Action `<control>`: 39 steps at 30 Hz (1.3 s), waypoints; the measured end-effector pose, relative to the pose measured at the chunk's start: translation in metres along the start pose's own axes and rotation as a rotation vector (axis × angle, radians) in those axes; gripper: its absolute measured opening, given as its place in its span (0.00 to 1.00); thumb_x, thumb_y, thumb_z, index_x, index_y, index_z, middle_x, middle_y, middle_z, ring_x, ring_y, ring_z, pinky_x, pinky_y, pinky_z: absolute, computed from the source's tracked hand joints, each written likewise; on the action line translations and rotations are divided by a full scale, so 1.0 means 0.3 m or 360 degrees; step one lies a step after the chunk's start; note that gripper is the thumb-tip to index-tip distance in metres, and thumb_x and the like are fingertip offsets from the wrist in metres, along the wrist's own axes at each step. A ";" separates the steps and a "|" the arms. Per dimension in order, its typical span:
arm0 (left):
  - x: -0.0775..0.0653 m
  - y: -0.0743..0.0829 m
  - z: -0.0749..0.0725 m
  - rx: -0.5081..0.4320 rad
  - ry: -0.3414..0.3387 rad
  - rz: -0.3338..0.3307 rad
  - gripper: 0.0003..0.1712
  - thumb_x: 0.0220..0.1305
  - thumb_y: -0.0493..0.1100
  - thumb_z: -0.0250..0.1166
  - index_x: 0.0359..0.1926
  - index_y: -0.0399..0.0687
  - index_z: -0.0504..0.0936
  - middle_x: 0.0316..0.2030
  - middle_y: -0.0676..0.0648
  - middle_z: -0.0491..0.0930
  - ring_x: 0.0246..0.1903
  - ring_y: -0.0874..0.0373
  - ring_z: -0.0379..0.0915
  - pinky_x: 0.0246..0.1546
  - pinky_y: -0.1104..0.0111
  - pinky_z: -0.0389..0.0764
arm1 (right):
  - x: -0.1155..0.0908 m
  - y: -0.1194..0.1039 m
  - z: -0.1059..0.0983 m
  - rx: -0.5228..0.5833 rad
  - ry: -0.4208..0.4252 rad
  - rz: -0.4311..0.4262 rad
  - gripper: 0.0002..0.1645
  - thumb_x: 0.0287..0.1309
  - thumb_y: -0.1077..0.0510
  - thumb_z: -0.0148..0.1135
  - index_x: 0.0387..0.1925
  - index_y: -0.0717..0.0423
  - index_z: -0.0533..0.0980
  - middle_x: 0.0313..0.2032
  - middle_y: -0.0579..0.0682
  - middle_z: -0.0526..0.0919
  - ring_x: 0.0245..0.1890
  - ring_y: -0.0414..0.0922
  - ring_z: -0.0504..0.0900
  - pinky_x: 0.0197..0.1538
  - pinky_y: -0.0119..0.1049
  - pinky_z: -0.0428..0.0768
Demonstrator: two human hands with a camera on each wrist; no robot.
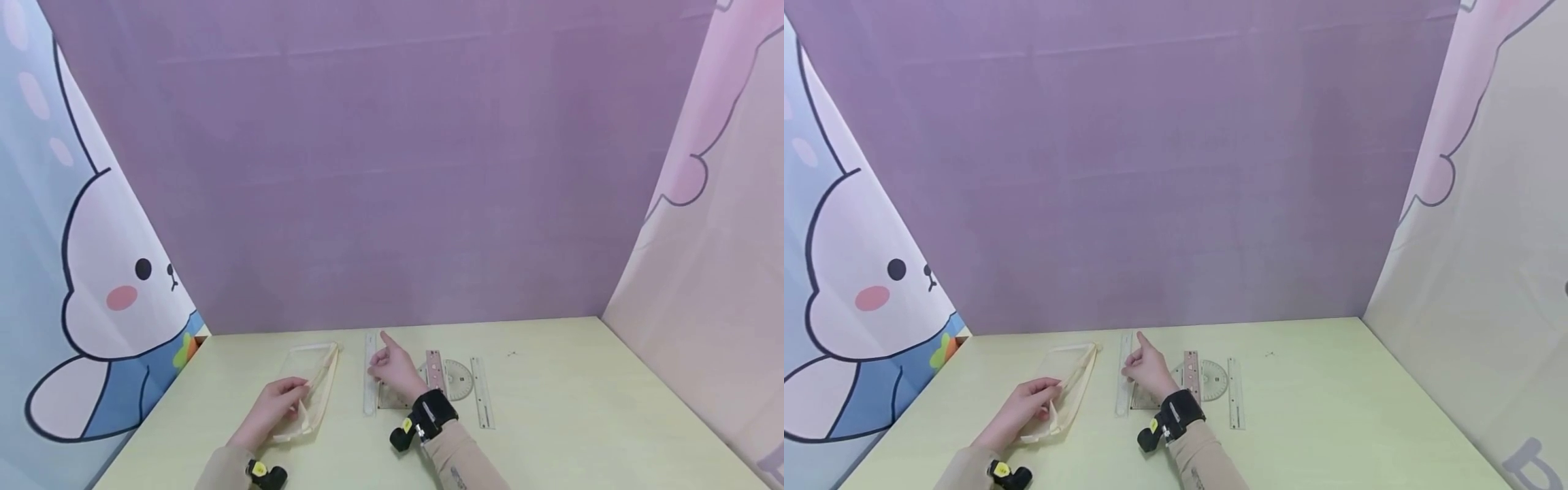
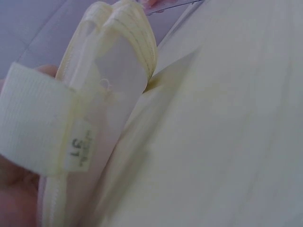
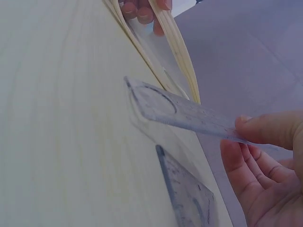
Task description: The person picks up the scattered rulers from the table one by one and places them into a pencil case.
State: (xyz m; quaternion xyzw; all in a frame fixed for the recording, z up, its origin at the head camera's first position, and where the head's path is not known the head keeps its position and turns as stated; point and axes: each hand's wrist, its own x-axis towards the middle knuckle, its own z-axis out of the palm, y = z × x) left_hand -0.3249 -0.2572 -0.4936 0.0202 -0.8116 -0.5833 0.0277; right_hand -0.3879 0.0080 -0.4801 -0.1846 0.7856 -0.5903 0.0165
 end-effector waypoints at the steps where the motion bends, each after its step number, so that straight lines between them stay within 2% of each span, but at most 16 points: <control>1: 0.000 -0.003 0.000 0.0000 -0.0001 -0.0009 0.16 0.63 0.40 0.64 0.48 0.33 0.81 0.27 0.47 0.77 0.24 0.59 0.69 0.22 0.72 0.75 | -0.001 0.001 0.001 0.0002 -0.0007 -0.0004 0.53 0.53 0.69 0.66 0.74 0.63 0.46 0.32 0.47 0.79 0.27 0.41 0.79 0.32 0.34 0.80; 7: 0.000 -0.007 0.002 -0.0013 -0.0006 -0.0007 0.16 0.64 0.41 0.63 0.48 0.33 0.81 0.27 0.47 0.77 0.24 0.59 0.69 0.21 0.72 0.74 | -0.010 0.001 -0.001 0.0009 0.0024 -0.0005 0.45 0.54 0.68 0.65 0.71 0.67 0.55 0.31 0.49 0.81 0.27 0.42 0.81 0.32 0.34 0.80; 13: -0.001 0.001 0.001 -0.0002 -0.0005 -0.0008 0.17 0.63 0.42 0.64 0.48 0.33 0.82 0.29 0.46 0.78 0.26 0.59 0.70 0.23 0.71 0.76 | -0.015 -0.009 -0.011 0.0065 0.0035 0.0011 0.25 0.54 0.68 0.64 0.56 0.68 0.74 0.29 0.50 0.82 0.27 0.43 0.81 0.32 0.35 0.82; 17: -0.003 0.011 0.005 0.0013 0.0023 0.0008 0.16 0.62 0.40 0.64 0.47 0.33 0.82 0.28 0.46 0.78 0.25 0.59 0.70 0.23 0.71 0.76 | -0.008 -0.002 -0.014 0.0133 0.0044 0.0060 0.18 0.56 0.66 0.64 0.49 0.65 0.79 0.28 0.50 0.82 0.26 0.43 0.81 0.30 0.35 0.81; 21: -0.009 0.024 0.009 0.0017 0.0054 0.0033 0.15 0.62 0.38 0.63 0.47 0.32 0.82 0.27 0.46 0.77 0.22 0.59 0.70 0.20 0.71 0.75 | -0.008 0.001 -0.013 0.0299 0.0031 0.0105 0.16 0.57 0.64 0.64 0.48 0.64 0.79 0.26 0.51 0.80 0.22 0.42 0.79 0.25 0.34 0.80; 26: -0.019 0.042 0.004 0.0014 0.0084 0.0066 0.14 0.62 0.37 0.63 0.47 0.32 0.81 0.31 0.43 0.80 0.21 0.58 0.70 0.19 0.70 0.75 | -0.012 -0.004 -0.009 0.0476 -0.0061 0.0121 0.18 0.58 0.63 0.63 0.49 0.67 0.76 0.23 0.51 0.79 0.18 0.41 0.78 0.22 0.34 0.80; 33: -0.023 0.055 0.000 0.0045 0.0115 0.0127 0.13 0.62 0.36 0.63 0.45 0.33 0.82 0.31 0.43 0.80 0.22 0.59 0.70 0.19 0.69 0.76 | -0.016 -0.005 -0.002 0.0556 -0.0111 0.0166 0.18 0.60 0.62 0.61 0.49 0.68 0.76 0.25 0.52 0.81 0.21 0.42 0.81 0.24 0.35 0.81; 39: -0.027 0.063 0.001 0.0047 0.0116 0.0132 0.12 0.62 0.36 0.63 0.45 0.34 0.82 0.32 0.43 0.80 0.23 0.58 0.70 0.20 0.69 0.76 | -0.013 -0.001 -0.001 0.0685 -0.0137 0.0214 0.19 0.61 0.62 0.61 0.52 0.68 0.75 0.29 0.56 0.82 0.23 0.43 0.82 0.26 0.34 0.82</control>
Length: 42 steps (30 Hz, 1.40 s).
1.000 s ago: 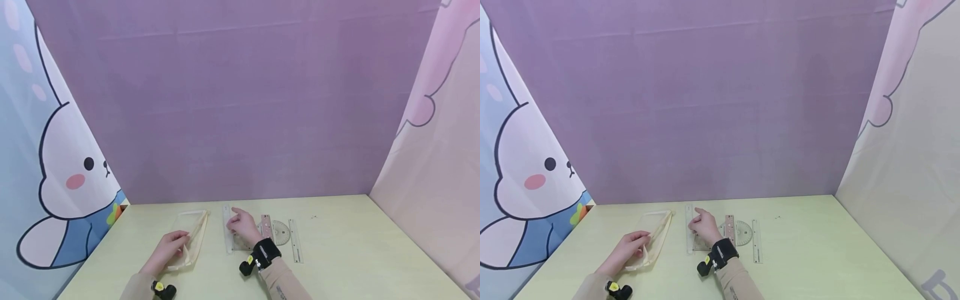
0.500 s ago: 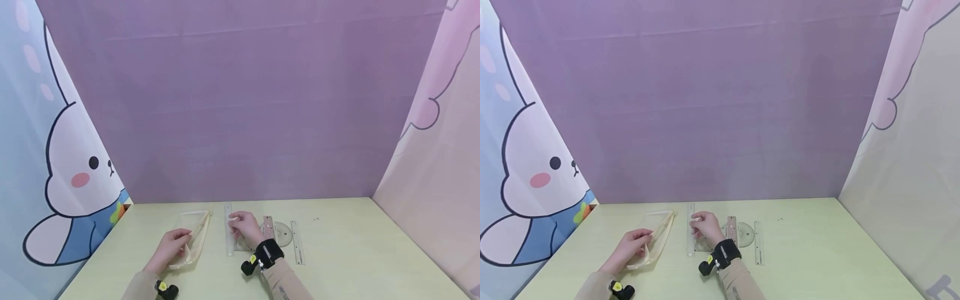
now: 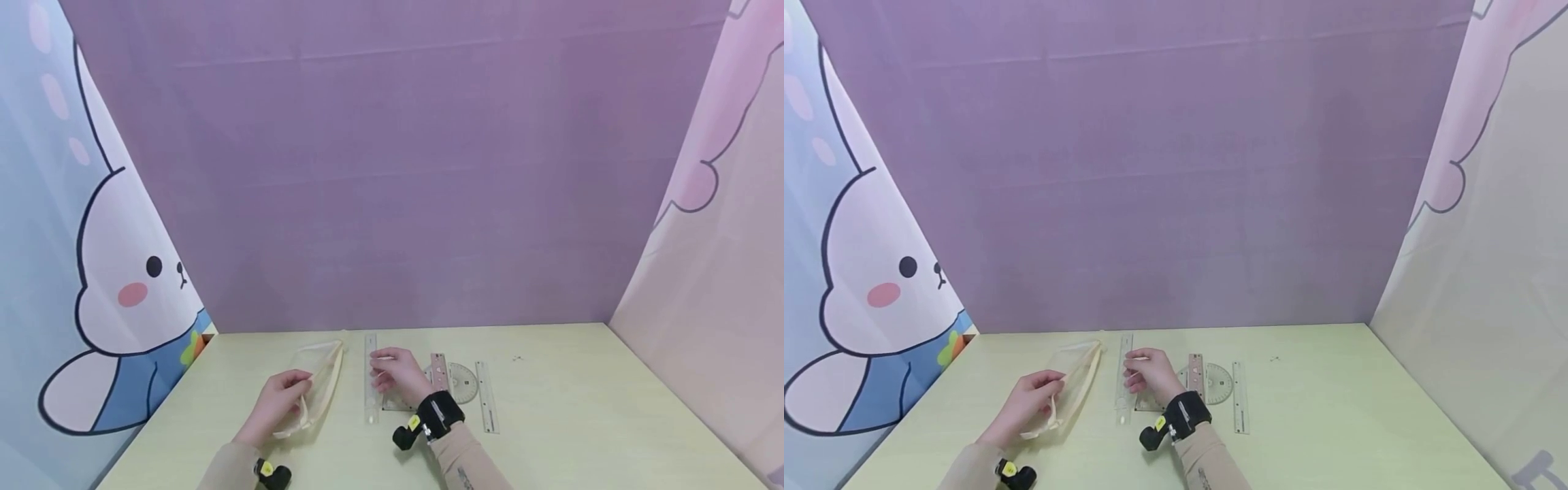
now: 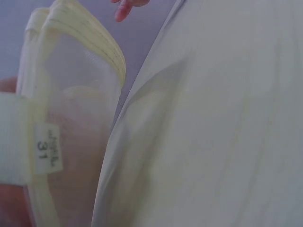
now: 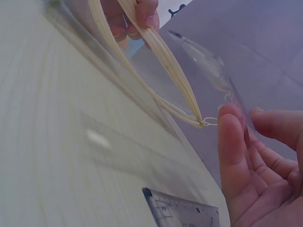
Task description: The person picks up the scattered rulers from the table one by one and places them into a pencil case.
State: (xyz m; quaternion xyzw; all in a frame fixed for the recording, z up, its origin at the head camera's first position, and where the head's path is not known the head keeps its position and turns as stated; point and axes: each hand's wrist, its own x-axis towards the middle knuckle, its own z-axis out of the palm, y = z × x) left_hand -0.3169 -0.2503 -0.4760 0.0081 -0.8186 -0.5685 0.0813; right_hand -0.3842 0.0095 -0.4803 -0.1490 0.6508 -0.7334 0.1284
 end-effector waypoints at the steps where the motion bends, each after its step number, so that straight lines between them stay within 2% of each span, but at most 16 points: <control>1: -0.001 0.001 0.000 -0.0003 0.0000 -0.0004 0.12 0.62 0.36 0.63 0.45 0.34 0.82 0.32 0.44 0.80 0.24 0.58 0.70 0.20 0.69 0.76 | 0.000 0.001 0.000 0.0019 -0.0008 0.0011 0.20 0.61 0.61 0.61 0.52 0.69 0.75 0.30 0.56 0.82 0.23 0.43 0.82 0.26 0.34 0.82; 10: 0.006 0.009 0.006 -0.0001 0.0000 0.0010 0.11 0.62 0.36 0.63 0.44 0.35 0.83 0.33 0.43 0.81 0.24 0.58 0.70 0.19 0.69 0.76 | 0.000 -0.007 0.005 0.0063 -0.0021 0.0073 0.20 0.63 0.60 0.58 0.53 0.70 0.74 0.31 0.54 0.81 0.24 0.42 0.81 0.27 0.31 0.81; 18: 0.003 0.007 0.006 -0.0014 0.0003 0.0007 0.11 0.62 0.36 0.63 0.44 0.34 0.83 0.32 0.43 0.80 0.24 0.59 0.69 0.18 0.69 0.75 | 0.013 0.002 0.048 0.0062 -0.0051 0.0115 0.20 0.62 0.62 0.59 0.53 0.70 0.73 0.32 0.56 0.83 0.25 0.43 0.82 0.27 0.31 0.81; 27: 0.007 0.006 0.012 -0.0036 -0.0002 0.0032 0.11 0.62 0.35 0.62 0.43 0.33 0.83 0.30 0.41 0.79 0.23 0.59 0.70 0.18 0.69 0.75 | 0.032 -0.021 0.112 -0.0065 -0.0069 0.0159 0.20 0.59 0.62 0.61 0.50 0.70 0.75 0.30 0.56 0.85 0.23 0.42 0.82 0.25 0.31 0.80; 37: 0.005 0.018 0.015 -0.0050 -0.0015 0.0058 0.10 0.62 0.34 0.62 0.43 0.33 0.83 0.31 0.39 0.80 0.22 0.58 0.70 0.17 0.70 0.74 | 0.057 -0.056 0.159 -0.0138 -0.0009 0.0256 0.15 0.57 0.64 0.62 0.45 0.68 0.77 0.30 0.57 0.85 0.19 0.40 0.80 0.22 0.30 0.79; 42: 0.002 0.015 0.016 -0.0041 -0.0019 0.0060 0.10 0.62 0.34 0.62 0.42 0.33 0.82 0.29 0.40 0.79 0.23 0.58 0.70 0.17 0.69 0.75 | 0.057 -0.048 0.175 -0.0201 0.0013 0.0245 0.14 0.56 0.64 0.63 0.43 0.67 0.78 0.28 0.56 0.85 0.18 0.40 0.79 0.24 0.32 0.80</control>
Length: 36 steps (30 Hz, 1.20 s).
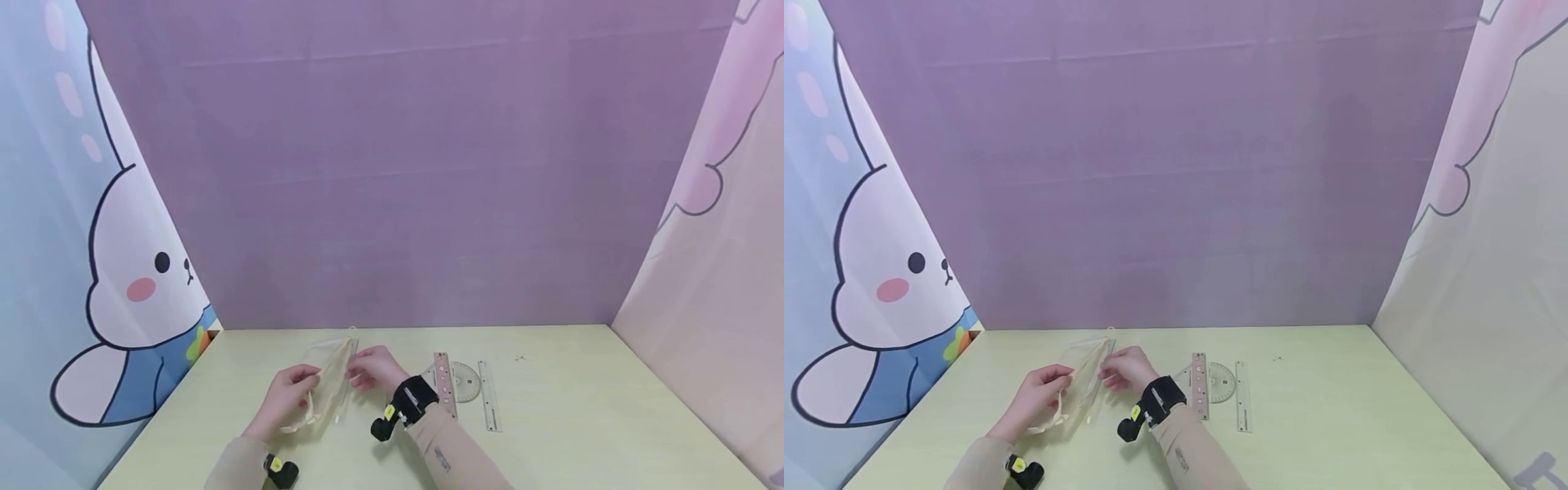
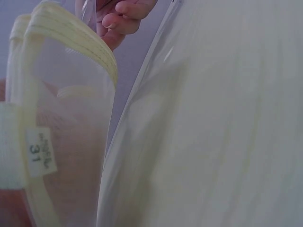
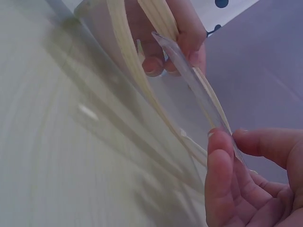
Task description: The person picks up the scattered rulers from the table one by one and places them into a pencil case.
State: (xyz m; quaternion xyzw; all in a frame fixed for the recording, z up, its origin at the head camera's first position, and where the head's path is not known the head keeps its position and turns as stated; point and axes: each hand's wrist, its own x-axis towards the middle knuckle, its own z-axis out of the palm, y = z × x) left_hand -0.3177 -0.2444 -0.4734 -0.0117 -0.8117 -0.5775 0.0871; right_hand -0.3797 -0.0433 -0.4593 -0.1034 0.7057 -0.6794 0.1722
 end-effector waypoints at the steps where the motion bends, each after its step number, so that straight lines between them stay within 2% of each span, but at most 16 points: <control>1: 0.000 0.000 0.000 -0.0002 0.0000 0.0000 0.10 0.62 0.34 0.62 0.42 0.32 0.82 0.29 0.40 0.79 0.23 0.58 0.71 0.18 0.69 0.75 | 0.000 0.002 0.003 -0.0011 0.0001 -0.0003 0.14 0.56 0.63 0.63 0.43 0.67 0.79 0.28 0.56 0.85 0.18 0.40 0.79 0.24 0.33 0.81; 20: 0.001 0.000 0.003 -0.0031 -0.0016 -0.0016 0.10 0.62 0.34 0.62 0.43 0.33 0.82 0.30 0.40 0.79 0.26 0.58 0.71 0.20 0.69 0.76 | -0.017 0.021 0.038 -0.0046 -0.0046 -0.0030 0.14 0.56 0.62 0.64 0.43 0.67 0.80 0.30 0.60 0.86 0.18 0.41 0.79 0.25 0.34 0.81; 25: -0.004 0.010 0.009 -0.0028 -0.0032 0.0016 0.11 0.62 0.35 0.63 0.44 0.31 0.82 0.31 0.41 0.79 0.27 0.58 0.72 0.20 0.68 0.77 | -0.018 0.012 0.049 -0.0086 -0.0056 -0.0035 0.14 0.58 0.63 0.62 0.43 0.68 0.80 0.30 0.62 0.85 0.16 0.40 0.78 0.23 0.34 0.81; 29: -0.010 0.021 0.014 -0.0013 -0.0044 0.0049 0.12 0.62 0.36 0.62 0.44 0.31 0.82 0.31 0.41 0.80 0.26 0.58 0.72 0.21 0.68 0.77 | -0.012 0.010 0.058 -0.0117 -0.0036 -0.0024 0.11 0.58 0.64 0.62 0.40 0.68 0.81 0.27 0.60 0.85 0.14 0.39 0.76 0.20 0.31 0.79; 36: -0.012 0.025 0.016 -0.0010 -0.0032 0.0008 0.10 0.62 0.35 0.63 0.43 0.33 0.83 0.30 0.42 0.79 0.25 0.59 0.71 0.20 0.70 0.76 | -0.005 0.008 0.068 -0.0149 -0.0012 -0.0004 0.06 0.57 0.64 0.62 0.33 0.66 0.79 0.24 0.62 0.84 0.12 0.38 0.75 0.18 0.30 0.77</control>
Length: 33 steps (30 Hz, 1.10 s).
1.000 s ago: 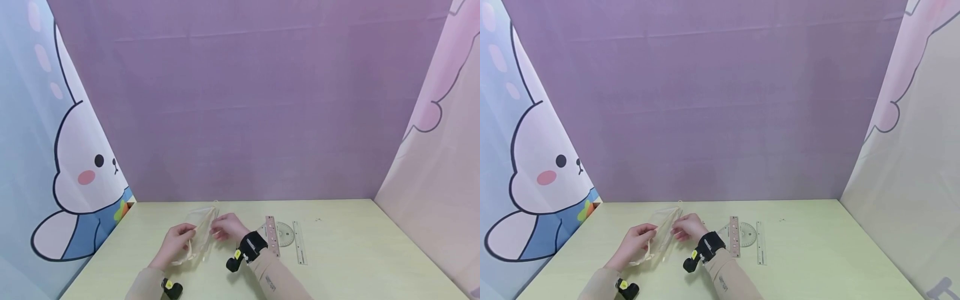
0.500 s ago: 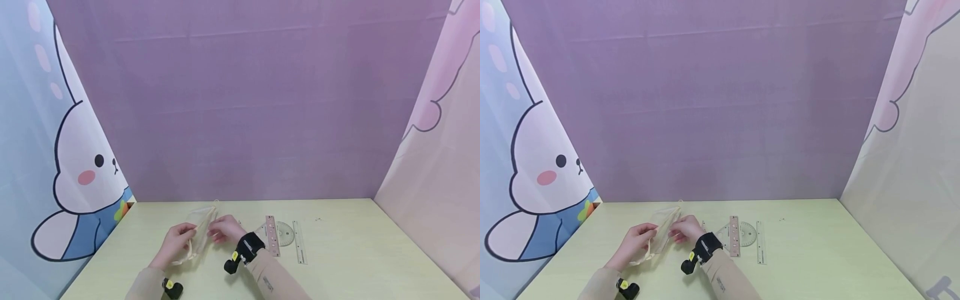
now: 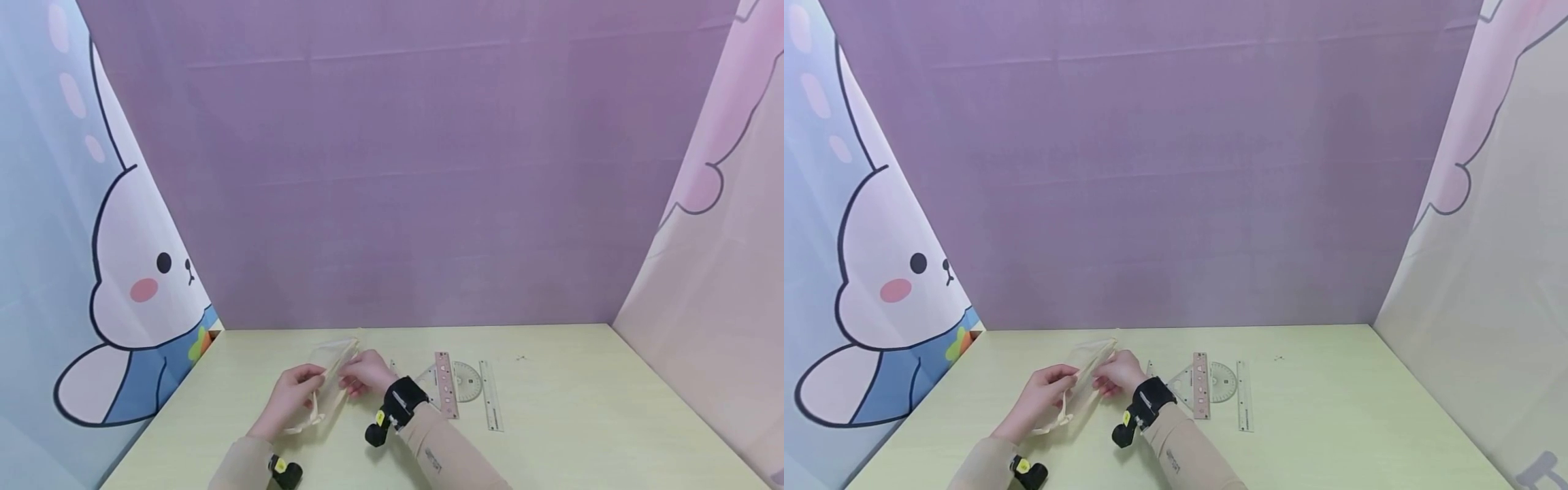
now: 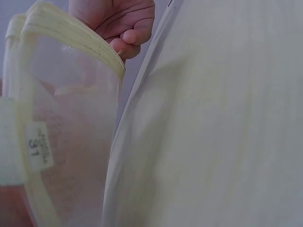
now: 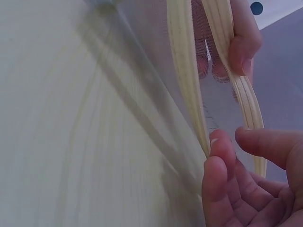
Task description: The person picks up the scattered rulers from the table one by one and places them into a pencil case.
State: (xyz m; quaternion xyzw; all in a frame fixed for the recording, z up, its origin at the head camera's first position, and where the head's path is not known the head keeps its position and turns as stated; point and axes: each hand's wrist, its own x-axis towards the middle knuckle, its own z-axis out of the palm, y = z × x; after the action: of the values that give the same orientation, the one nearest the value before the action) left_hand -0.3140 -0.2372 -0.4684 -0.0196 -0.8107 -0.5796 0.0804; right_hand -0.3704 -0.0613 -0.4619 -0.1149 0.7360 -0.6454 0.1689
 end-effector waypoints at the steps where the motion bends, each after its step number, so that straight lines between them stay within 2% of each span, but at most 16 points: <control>1: 0.001 0.000 0.001 0.0003 0.0005 -0.0003 0.10 0.62 0.35 0.63 0.43 0.33 0.82 0.30 0.42 0.79 0.25 0.59 0.71 0.19 0.70 0.76 | 0.000 -0.001 0.000 -0.0004 0.0003 0.0001 0.06 0.56 0.64 0.62 0.33 0.66 0.79 0.25 0.63 0.84 0.12 0.38 0.75 0.18 0.30 0.77; 5: -0.005 0.017 0.003 -0.0007 0.0006 -0.0010 0.10 0.62 0.33 0.62 0.43 0.31 0.82 0.30 0.43 0.79 0.24 0.60 0.70 0.19 0.71 0.75 | 0.001 -0.004 -0.004 -0.0019 0.0007 -0.0001 0.07 0.56 0.64 0.63 0.34 0.67 0.79 0.27 0.65 0.84 0.12 0.38 0.75 0.18 0.30 0.77; 11: -0.047 0.106 0.000 -0.0018 -0.0037 -0.0011 0.11 0.62 0.31 0.60 0.44 0.26 0.80 0.30 0.37 0.78 0.24 0.60 0.70 0.20 0.69 0.76 | 0.002 -0.011 -0.030 -0.0053 -0.0029 -0.0047 0.10 0.57 0.64 0.63 0.38 0.69 0.80 0.26 0.62 0.84 0.14 0.40 0.76 0.22 0.34 0.80; 13: -0.052 0.115 0.000 -0.0021 -0.0042 -0.0016 0.11 0.62 0.31 0.60 0.44 0.26 0.80 0.30 0.36 0.78 0.24 0.60 0.70 0.21 0.69 0.77 | 0.007 -0.012 -0.052 -0.0072 -0.0037 -0.0069 0.11 0.58 0.63 0.63 0.39 0.68 0.80 0.26 0.61 0.84 0.15 0.40 0.77 0.23 0.35 0.81; 15: -0.045 0.102 0.002 -0.0031 -0.0031 -0.0021 0.11 0.62 0.31 0.60 0.44 0.27 0.80 0.30 0.36 0.78 0.24 0.60 0.70 0.20 0.69 0.77 | 0.013 -0.011 -0.083 -0.0093 -0.0049 -0.0099 0.12 0.59 0.62 0.63 0.41 0.68 0.80 0.27 0.61 0.84 0.16 0.40 0.78 0.24 0.36 0.82; 19: -0.016 0.041 0.007 -0.0053 0.0007 -0.0026 0.11 0.62 0.32 0.61 0.44 0.29 0.81 0.29 0.39 0.78 0.24 0.60 0.70 0.19 0.70 0.76 | 0.023 -0.007 -0.166 -0.0180 -0.0089 -0.0189 0.17 0.60 0.60 0.63 0.46 0.70 0.79 0.31 0.60 0.85 0.20 0.43 0.80 0.28 0.38 0.83; 24: 0.004 -0.010 0.006 -0.0081 0.0014 -0.0040 0.11 0.63 0.34 0.61 0.44 0.31 0.82 0.28 0.41 0.78 0.23 0.59 0.70 0.19 0.70 0.75 | 0.018 0.000 -0.289 -0.0369 -0.0109 -0.0300 0.20 0.61 0.58 0.63 0.51 0.69 0.78 0.36 0.54 0.85 0.31 0.53 0.84 0.35 0.43 0.83; 29: 0.001 -0.023 0.001 -0.0142 -0.0009 -0.0085 0.12 0.62 0.35 0.62 0.45 0.32 0.82 0.29 0.41 0.78 0.24 0.60 0.70 0.21 0.71 0.75 | 0.008 0.008 -0.383 -0.0698 -0.0091 -0.0450 0.21 0.59 0.58 0.64 0.53 0.65 0.78 0.46 0.53 0.83 0.47 0.56 0.79 0.48 0.47 0.79; 33: 0.000 -0.035 -0.002 -0.0176 -0.0012 -0.0138 0.14 0.63 0.37 0.62 0.47 0.32 0.81 0.31 0.42 0.78 0.22 0.60 0.69 0.21 0.72 0.74 | 0.006 0.020 -0.431 -0.1005 -0.0151 -0.0557 0.31 0.53 0.56 0.71 0.58 0.61 0.75 0.58 0.55 0.76 0.62 0.56 0.69 0.62 0.51 0.67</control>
State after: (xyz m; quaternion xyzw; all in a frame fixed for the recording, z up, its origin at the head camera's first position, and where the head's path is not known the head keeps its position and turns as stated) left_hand -0.3151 -0.2412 -0.4782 0.0091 -0.7778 -0.6264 0.0508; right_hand -0.4232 0.0567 -0.4539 -0.3155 0.8596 -0.3993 0.0461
